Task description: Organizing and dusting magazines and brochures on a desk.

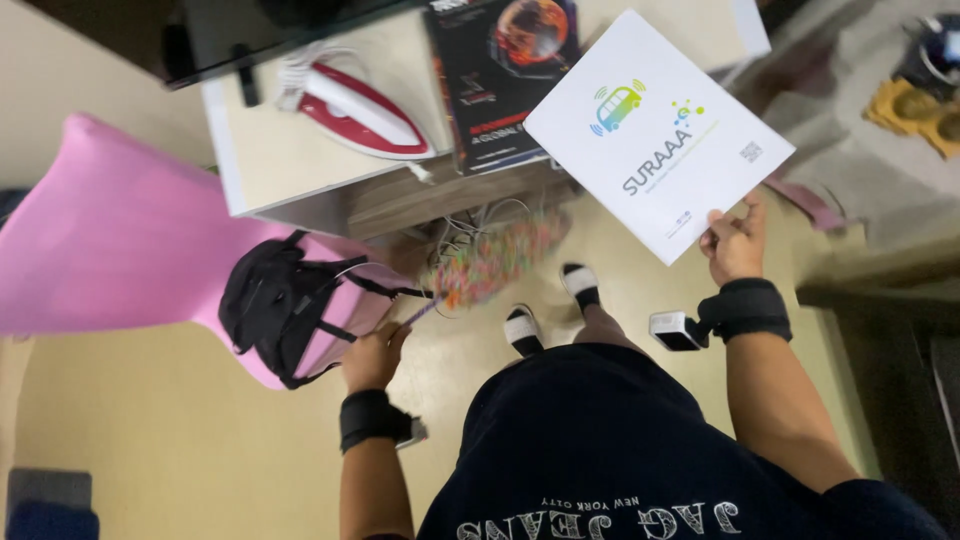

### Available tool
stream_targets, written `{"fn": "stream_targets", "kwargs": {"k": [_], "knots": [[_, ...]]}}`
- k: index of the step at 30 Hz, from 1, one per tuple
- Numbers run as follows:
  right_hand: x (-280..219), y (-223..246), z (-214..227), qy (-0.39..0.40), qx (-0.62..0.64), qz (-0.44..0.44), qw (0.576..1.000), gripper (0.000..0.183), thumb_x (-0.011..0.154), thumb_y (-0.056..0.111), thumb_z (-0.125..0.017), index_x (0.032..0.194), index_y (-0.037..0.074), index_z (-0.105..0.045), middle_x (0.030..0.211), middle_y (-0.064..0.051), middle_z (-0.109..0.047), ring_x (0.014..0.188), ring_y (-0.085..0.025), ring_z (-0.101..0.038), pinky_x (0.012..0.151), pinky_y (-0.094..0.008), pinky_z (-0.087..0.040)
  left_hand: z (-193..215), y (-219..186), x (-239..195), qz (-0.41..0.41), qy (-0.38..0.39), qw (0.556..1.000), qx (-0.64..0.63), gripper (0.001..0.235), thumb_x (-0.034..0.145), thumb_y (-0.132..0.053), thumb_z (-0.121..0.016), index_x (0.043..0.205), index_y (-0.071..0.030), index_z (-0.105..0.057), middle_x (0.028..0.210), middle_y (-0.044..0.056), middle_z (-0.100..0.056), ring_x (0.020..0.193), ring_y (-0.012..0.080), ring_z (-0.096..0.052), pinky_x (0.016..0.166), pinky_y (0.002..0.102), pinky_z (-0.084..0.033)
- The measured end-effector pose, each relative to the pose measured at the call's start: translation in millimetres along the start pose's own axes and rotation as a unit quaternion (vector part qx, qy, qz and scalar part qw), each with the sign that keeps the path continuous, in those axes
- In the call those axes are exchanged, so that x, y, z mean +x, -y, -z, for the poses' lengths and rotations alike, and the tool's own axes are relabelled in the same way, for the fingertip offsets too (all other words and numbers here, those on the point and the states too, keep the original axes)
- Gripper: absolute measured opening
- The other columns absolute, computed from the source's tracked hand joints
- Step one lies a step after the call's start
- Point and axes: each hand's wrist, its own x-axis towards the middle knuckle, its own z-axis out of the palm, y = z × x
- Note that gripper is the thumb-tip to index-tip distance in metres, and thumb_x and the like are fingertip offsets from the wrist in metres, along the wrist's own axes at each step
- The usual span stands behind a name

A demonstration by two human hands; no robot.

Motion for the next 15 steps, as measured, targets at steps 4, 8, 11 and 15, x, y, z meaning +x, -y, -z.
{"fn": "stream_targets", "kwargs": {"k": [4,8,11,15], "knots": [[-32.5,-31.8,34.5,-0.056,-0.003,-0.030,0.998,0.052,0.102,-0.004,-0.056,0.144,0.018,-0.035,0.090,-0.008,-0.061,0.061,-0.015,-0.055,0.048,-0.028,-0.039,-15.3,-40.6,29.5,-0.033,-0.029,0.997,-0.061,0.032,0.091,-0.051,-0.068,0.102,-0.024,-0.080,0.085,0.013,-0.075,0.077,0.0401,-0.070,0.066,0.051,-0.056],[-52.6,-72.1,66.6,-0.075,-0.004,-0.064,0.995,0.050,0.100,-0.004,-0.057,0.139,0.017,-0.034,0.089,-0.007,-0.060,0.063,-0.015,-0.055,0.050,-0.029,-0.042,-32.1,-59.4,44.8,-0.068,-0.042,0.989,-0.122,0.033,0.093,-0.050,-0.067,0.105,-0.022,-0.079,0.081,0.014,-0.073,0.077,0.0370,-0.071,0.066,0.047,-0.056],[-56.7,-95.4,86.4,-0.082,-0.005,-0.084,0.993,0.049,0.099,-0.005,-0.057,0.137,0.017,-0.033,0.087,-0.008,-0.059,0.061,-0.016,-0.053,0.049,-0.030,-0.041,-41.0,-67.1,50.5,-0.068,-0.038,0.987,-0.140,0.035,0.093,-0.051,-0.067,0.106,-0.021,-0.078,0.080,0.013,-0.074,0.076,0.0358,-0.072,0.066,0.046,-0.056],[-52.5,-127.1,110.8,-0.091,-0.027,-0.117,0.989,0.050,0.097,-0.005,-0.058,0.134,0.016,-0.032,0.083,-0.010,-0.058,0.059,-0.017,-0.051,0.047,-0.030,-0.038,-40.1,-81.8,54.7,-0.036,0.043,0.994,-0.095,0.035,0.094,-0.053,-0.064,0.107,-0.024,-0.079,0.081,0.012,-0.075,0.078,0.0365,-0.072,0.065,0.048,-0.055]]}}
